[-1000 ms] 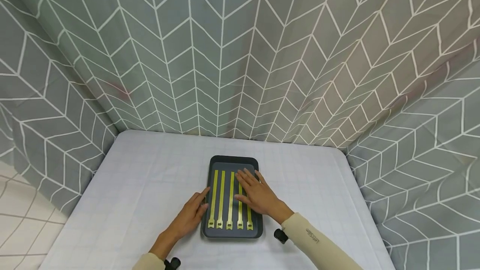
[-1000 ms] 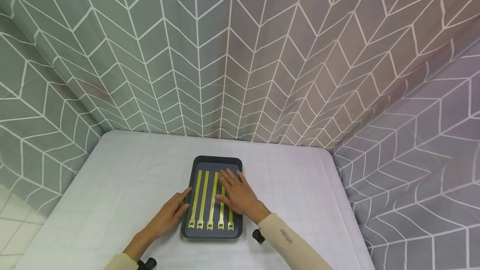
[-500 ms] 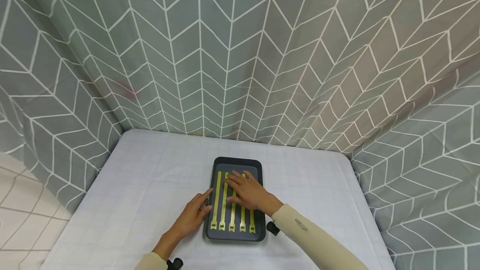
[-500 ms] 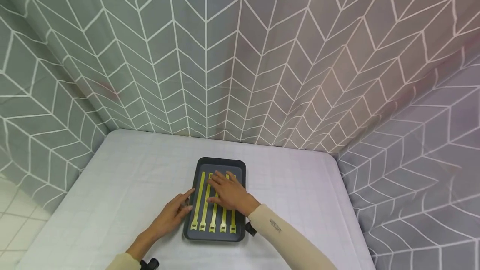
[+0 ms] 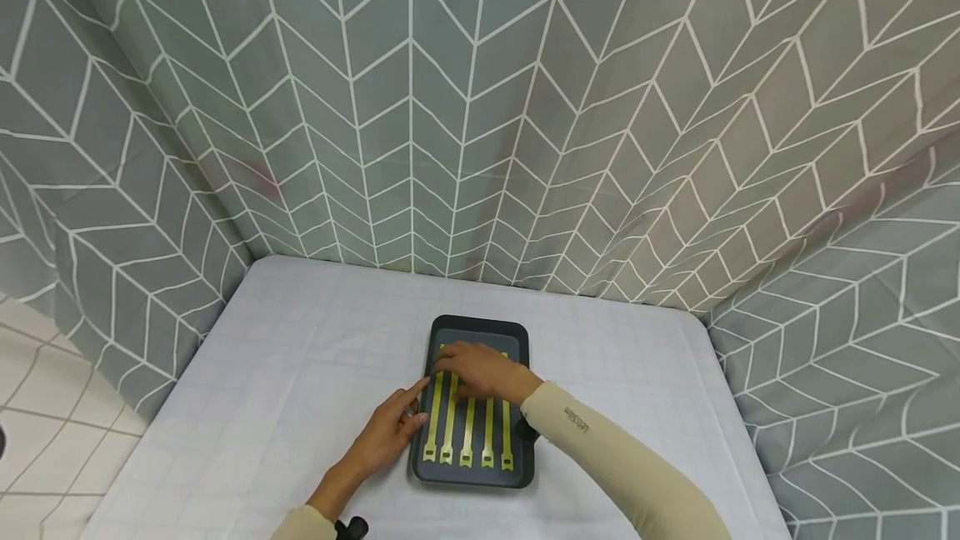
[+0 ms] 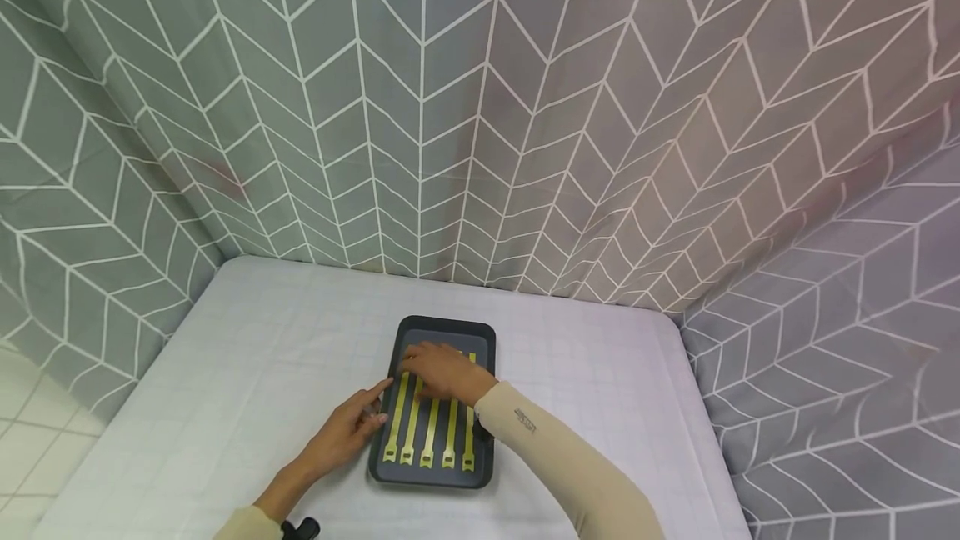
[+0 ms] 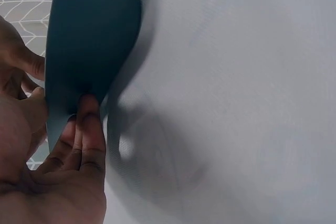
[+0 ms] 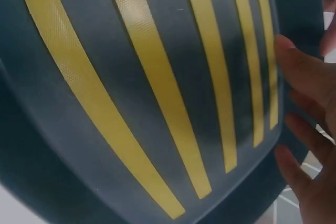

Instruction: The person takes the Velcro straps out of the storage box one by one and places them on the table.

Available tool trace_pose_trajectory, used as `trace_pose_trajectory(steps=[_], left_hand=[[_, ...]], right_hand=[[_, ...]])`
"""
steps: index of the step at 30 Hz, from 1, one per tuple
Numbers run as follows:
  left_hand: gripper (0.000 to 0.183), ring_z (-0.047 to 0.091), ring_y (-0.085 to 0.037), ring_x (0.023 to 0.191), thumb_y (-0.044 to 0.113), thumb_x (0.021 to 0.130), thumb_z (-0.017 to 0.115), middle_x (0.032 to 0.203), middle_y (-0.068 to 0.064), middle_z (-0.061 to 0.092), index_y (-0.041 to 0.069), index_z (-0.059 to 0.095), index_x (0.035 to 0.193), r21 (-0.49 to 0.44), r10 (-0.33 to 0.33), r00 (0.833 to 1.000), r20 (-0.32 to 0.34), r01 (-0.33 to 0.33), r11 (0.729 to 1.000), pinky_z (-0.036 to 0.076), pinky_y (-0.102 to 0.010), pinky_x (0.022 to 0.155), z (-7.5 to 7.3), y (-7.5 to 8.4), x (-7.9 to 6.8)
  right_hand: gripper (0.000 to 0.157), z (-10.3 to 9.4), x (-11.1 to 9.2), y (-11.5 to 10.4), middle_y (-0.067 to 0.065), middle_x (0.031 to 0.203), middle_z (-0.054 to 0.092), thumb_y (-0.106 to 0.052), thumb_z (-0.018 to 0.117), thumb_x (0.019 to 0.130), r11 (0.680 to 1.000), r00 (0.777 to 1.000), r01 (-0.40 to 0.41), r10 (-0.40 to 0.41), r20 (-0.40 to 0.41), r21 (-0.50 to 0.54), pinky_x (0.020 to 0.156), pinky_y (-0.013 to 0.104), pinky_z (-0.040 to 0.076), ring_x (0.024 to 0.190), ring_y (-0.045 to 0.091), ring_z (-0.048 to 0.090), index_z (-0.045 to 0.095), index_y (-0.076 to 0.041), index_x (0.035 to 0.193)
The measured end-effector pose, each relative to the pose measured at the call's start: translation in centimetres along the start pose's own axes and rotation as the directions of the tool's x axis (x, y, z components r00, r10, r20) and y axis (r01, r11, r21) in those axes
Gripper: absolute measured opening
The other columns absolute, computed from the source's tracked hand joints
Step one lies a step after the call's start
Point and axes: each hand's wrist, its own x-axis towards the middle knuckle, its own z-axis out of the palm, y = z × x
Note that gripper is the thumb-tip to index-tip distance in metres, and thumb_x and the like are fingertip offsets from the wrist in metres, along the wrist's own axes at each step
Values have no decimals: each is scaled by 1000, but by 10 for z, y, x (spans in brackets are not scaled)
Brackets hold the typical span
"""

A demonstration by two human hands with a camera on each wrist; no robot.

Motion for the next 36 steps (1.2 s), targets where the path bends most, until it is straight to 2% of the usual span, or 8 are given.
trace_pose_trajectory(steps=[5,12,17,20,30,36], left_hand=[[56,47,-1,75,15,99,63,100,-2,54,6,44,151,-14,-1,1000,7,1,1000,46,-23,68,0,0,0],[56,46,-1,74,14,98,64,99,-2,54,7,45,150,-28,-18,1000,-5,18,999,45,-22,67,0,-2,1],[56,46,-2,75,12,98,65,99,-2,53,7,45,150,-42,-28,1000,-5,28,999,45,-22,67,0,-1,1],[56,45,-2,74,11,97,65,99,-2,53,6,45,150,-45,-27,1000,0,27,999,45,-22,67,0,0,1],[55,46,-1,73,9,96,66,99,-5,54,5,47,148,-71,-21,1000,-7,21,997,45,-21,65,1,-1,1],[55,48,0,72,6,95,67,97,-8,56,1,49,146,-95,29,999,-34,-32,995,46,-21,64,1,-2,0]], right_hand=[[42,2,11,1,1,137,57,-29,77,90,999,1000,7,-7,8,44,104,34,47,128,17,54,67,-19,130],[34,14,23,4,2,126,60,-23,80,88,985,997,80,-77,-30,154,104,28,45,119,16,56,70,-15,119],[25,18,26,3,-2,118,62,-23,82,85,979,997,72,-66,-37,191,101,28,45,112,13,58,73,-18,108],[21,21,27,3,-3,115,62,-24,83,84,980,998,65,-60,-31,189,99,27,45,109,11,57,74,-20,104],[18,27,27,2,-4,116,62,-22,80,88,991,998,54,-50,-38,121,97,24,46,108,9,58,75,-21,105],[15,27,28,1,-6,104,62,-21,81,86,994,993,89,-83,-79,69,98,24,45,101,8,59,76,-21,101]])
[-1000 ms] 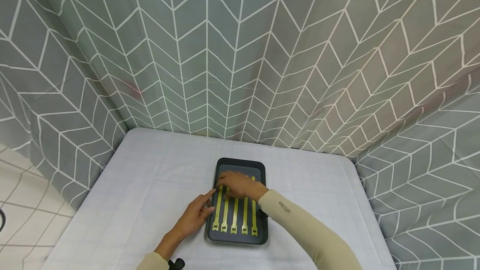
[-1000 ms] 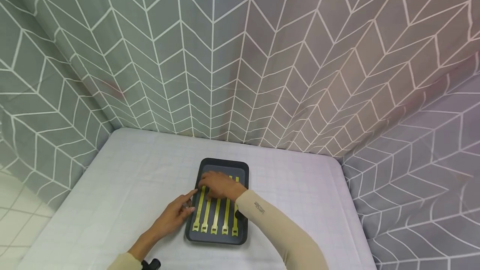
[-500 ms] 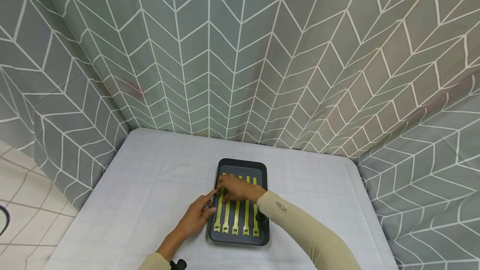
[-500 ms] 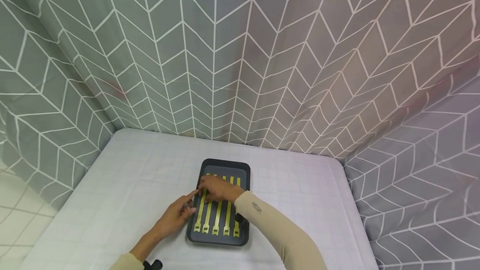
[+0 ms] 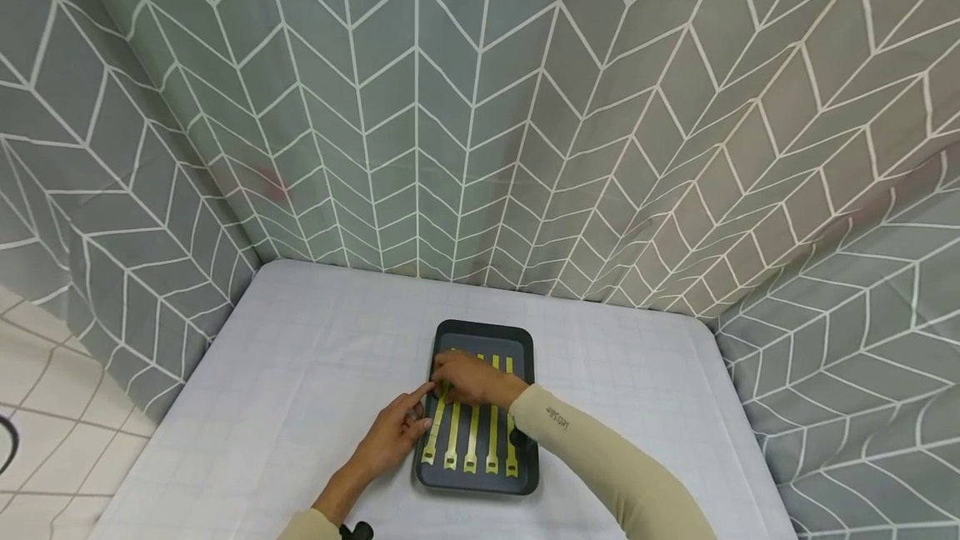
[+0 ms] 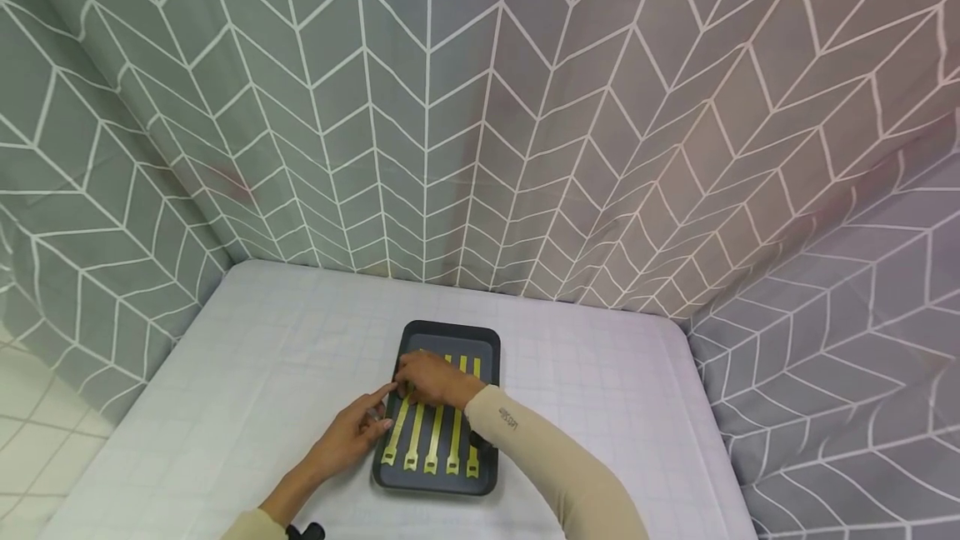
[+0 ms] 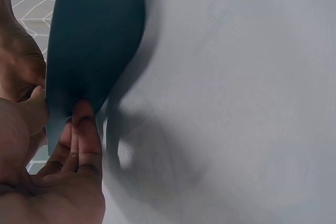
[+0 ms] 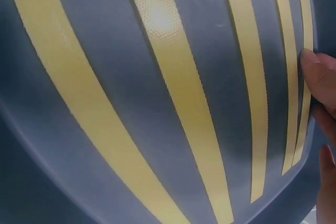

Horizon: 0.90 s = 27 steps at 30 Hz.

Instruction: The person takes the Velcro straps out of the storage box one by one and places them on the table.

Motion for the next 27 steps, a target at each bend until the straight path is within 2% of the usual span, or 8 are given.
trace_pose_trajectory(steps=[10,15,23,27], left_hand=[[55,47,-2,72,9,95,68,96,-6,55,1,50,146,-15,-15,1000,4,15,1000,44,-21,64,0,2,0],[55,47,-2,72,9,94,68,96,-5,55,1,50,146,-11,-15,1000,0,15,1000,44,-21,64,1,4,-1],[55,48,-2,73,8,94,69,96,-5,55,1,50,146,15,-16,1000,-4,16,1000,46,-21,66,2,3,0],[55,48,-1,72,8,93,69,95,-6,55,1,51,145,17,-25,1000,-14,26,1000,45,-22,65,2,3,0]], right_hand=[[13,4,-1,2,-8,93,61,-19,83,84,992,992,87,-94,-87,-91,93,24,46,94,7,58,73,-21,92],[11,2,-3,5,-9,91,61,-20,83,84,984,986,118,-131,-102,-131,89,23,46,92,7,57,72,-22,88],[8,-11,-6,7,-9,93,65,-21,81,86,977,983,127,-147,-109,-169,88,22,46,91,8,59,74,-22,87],[9,-18,-9,11,-8,95,65,-18,81,86,974,974,158,-180,-135,-164,88,23,47,93,9,60,72,-21,87]])
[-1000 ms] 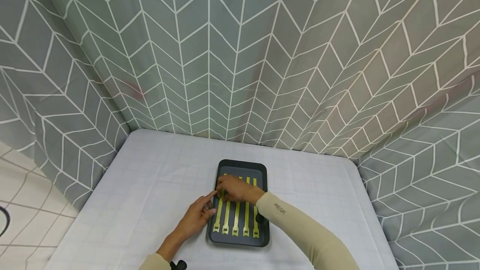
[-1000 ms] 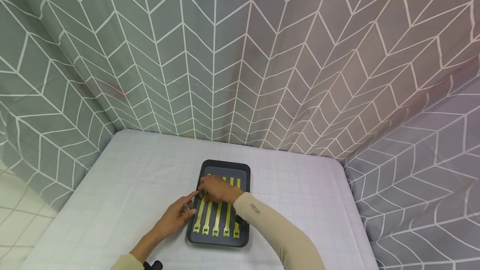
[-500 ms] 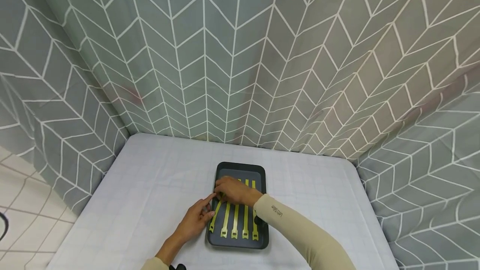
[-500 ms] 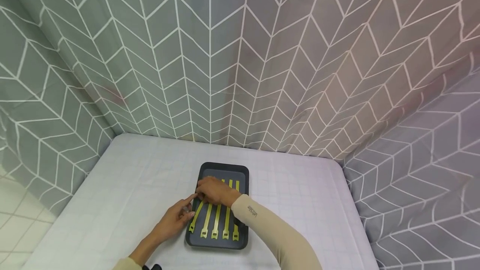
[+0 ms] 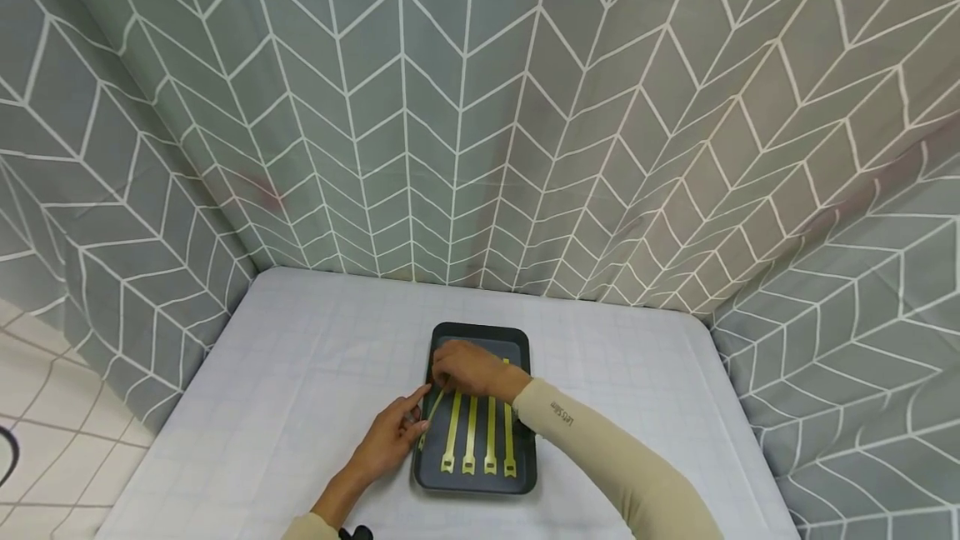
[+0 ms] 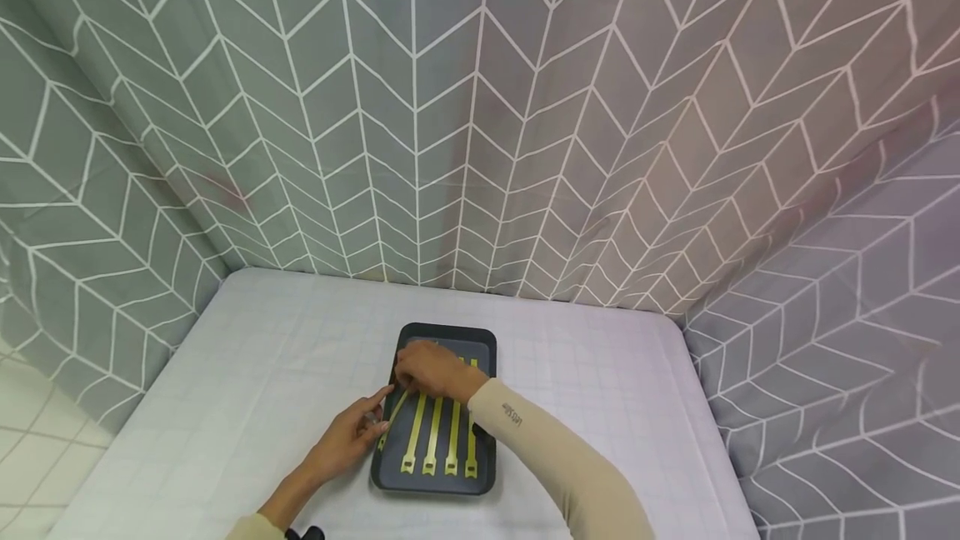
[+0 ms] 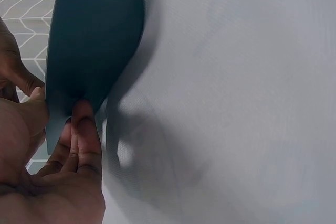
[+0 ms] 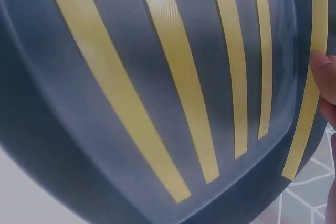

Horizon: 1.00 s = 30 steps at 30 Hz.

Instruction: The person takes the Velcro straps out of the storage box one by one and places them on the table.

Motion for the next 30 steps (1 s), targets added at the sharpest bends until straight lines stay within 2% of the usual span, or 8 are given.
trace_pose_trajectory(steps=[6,15,17,23,27,30], left_hand=[[54,48,-1,71,7,93,70,95,-5,56,3,52,144,-10,-23,1000,-4,23,1000,45,-21,64,1,1,-1],[53,47,-2,67,4,92,70,97,-7,57,4,53,142,-32,-38,999,-8,38,999,42,-21,61,-1,4,-1],[53,47,-2,67,4,92,70,97,-6,57,5,53,143,-24,-43,999,-3,42,999,43,-21,62,0,4,1],[54,47,-2,67,8,92,71,97,-3,56,8,54,143,-15,-75,997,-7,75,997,42,-21,62,0,1,-1],[53,48,-2,67,8,92,71,98,-4,57,8,54,143,-18,-73,997,-8,73,997,43,-21,62,0,-1,-1],[51,49,-2,67,9,92,71,99,-5,57,9,56,142,-36,-78,997,-14,77,996,43,-21,62,2,-1,0]], right_hand=[[11,-8,-11,8,-7,92,66,-15,80,86,999,1000,-16,17,-22,34,87,25,48,92,10,61,70,-19,87],[9,-24,-37,15,-6,93,66,-14,77,89,983,990,-143,143,1,116,81,28,49,89,12,57,69,-16,92],[7,-26,-46,18,-4,93,65,-13,74,91,968,984,-177,179,5,178,82,30,49,89,12,56,68,-15,94],[6,-29,-65,22,-1,92,61,-12,69,95,923,973,-211,229,-18,322,78,28,48,84,11,54,63,-11,94],[6,-32,-76,24,5,92,64,-3,68,93,868,966,-205,253,-49,452,71,24,50,81,15,61,62,-4,95],[8,-34,-84,27,6,91,65,1,68,93,831,958,-198,276,-77,520,69,23,51,81,19,66,61,-4,94]])
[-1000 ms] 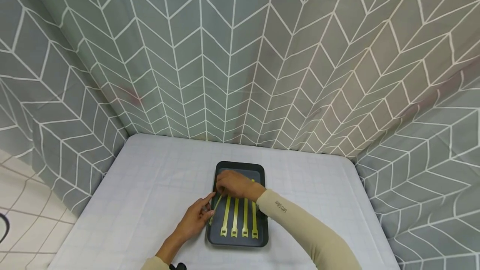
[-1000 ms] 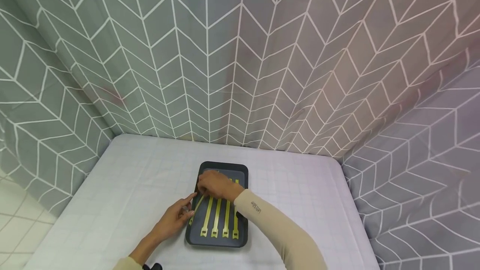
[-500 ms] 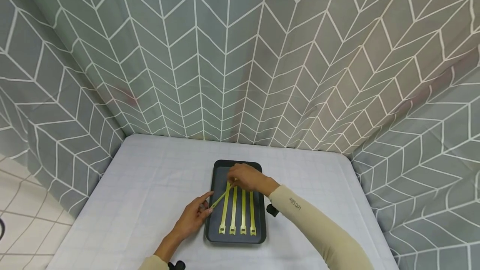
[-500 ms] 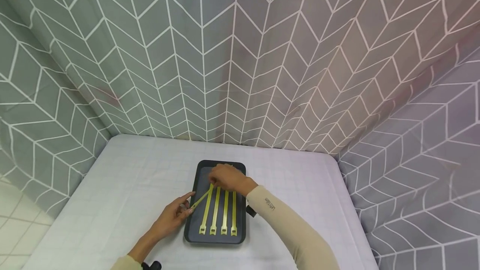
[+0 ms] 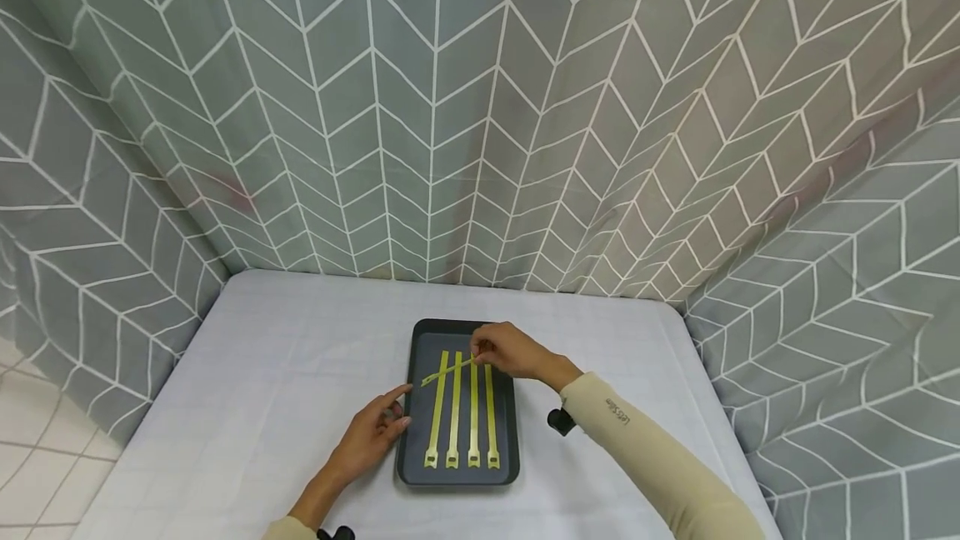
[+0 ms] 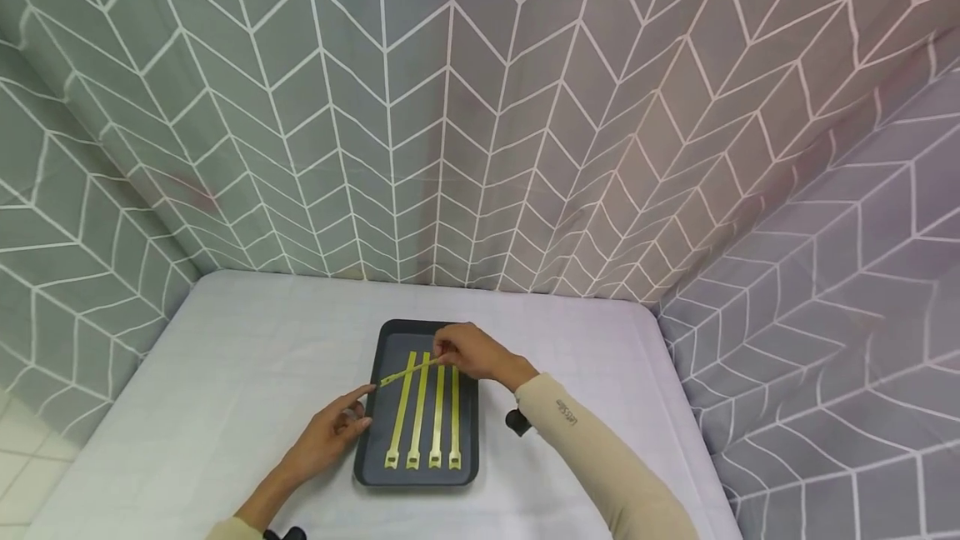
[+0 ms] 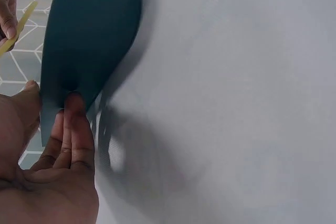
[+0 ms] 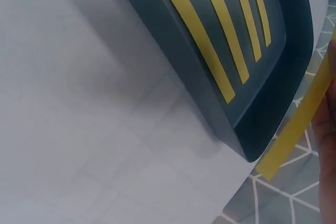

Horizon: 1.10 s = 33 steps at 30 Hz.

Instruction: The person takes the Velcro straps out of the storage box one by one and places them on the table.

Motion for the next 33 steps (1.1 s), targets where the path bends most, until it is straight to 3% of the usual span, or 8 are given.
trace_pose_trajectory(steps=[4,9,12,16,20,24,28,33], left_hand=[[51,49,-2,68,9,92,71,101,-5,57,10,56,141,-27,-4,1000,14,5,1000,43,-21,62,-1,-1,-2],[55,53,-1,68,5,92,70,104,-10,55,5,52,144,-65,47,997,67,-42,997,46,-20,63,-2,-3,-8],[55,57,-2,71,4,93,70,105,-11,55,2,50,144,-91,85,993,83,-77,993,48,-21,64,-2,-4,-11],[56,63,-6,75,5,93,70,105,-13,54,0,49,144,-121,119,989,83,-109,987,50,-22,66,-2,-4,-13],[57,64,-7,78,6,92,71,106,-13,55,2,49,145,-127,89,993,74,-79,989,51,-22,68,-4,-4,-15],[59,63,-5,80,7,91,72,108,-11,56,7,49,146,-126,16,997,70,-8,992,51,-22,70,-5,-5,-17],[60,61,-5,81,6,91,72,109,-11,56,8,49,147,-115,-7,997,71,15,993,51,-22,72,-3,-6,-16],[60,59,-4,78,4,90,72,107,-11,56,8,50,146,-95,-4,998,64,10,995,50,-21,69,-1,-4,-14]], right_hand=[[6,-4,-8,2,4,92,66,-6,68,95,994,996,-71,75,-53,82,70,25,52,81,15,66,62,-8,96],[6,-9,-20,9,2,94,66,-16,68,96,963,968,-184,213,-135,199,75,29,53,84,11,63,64,-11,97],[8,-12,-26,10,4,97,66,-18,68,96,934,945,-245,290,-149,262,81,32,53,89,13,63,64,-11,98],[10,-15,-39,12,8,97,64,-15,67,97,872,903,-317,397,-161,373,83,41,54,89,16,63,63,-6,101],[13,-14,-54,18,13,96,64,-12,66,97,818,867,-356,470,-166,453,80,43,54,86,17,62,62,-1,104],[15,-10,-71,27,12,97,64,-9,66,97,742,809,-401,562,-171,537,79,38,53,83,15,60,61,3,105],[20,-5,-87,35,8,97,64,-7,66,96,649,736,-435,656,-169,624,79,30,53,83,11,61,60,5,111],[28,0,-106,39,13,101,66,-8,65,97,585,668,-465,724,-170,664,80,26,54,86,10,62,59,8,120]])
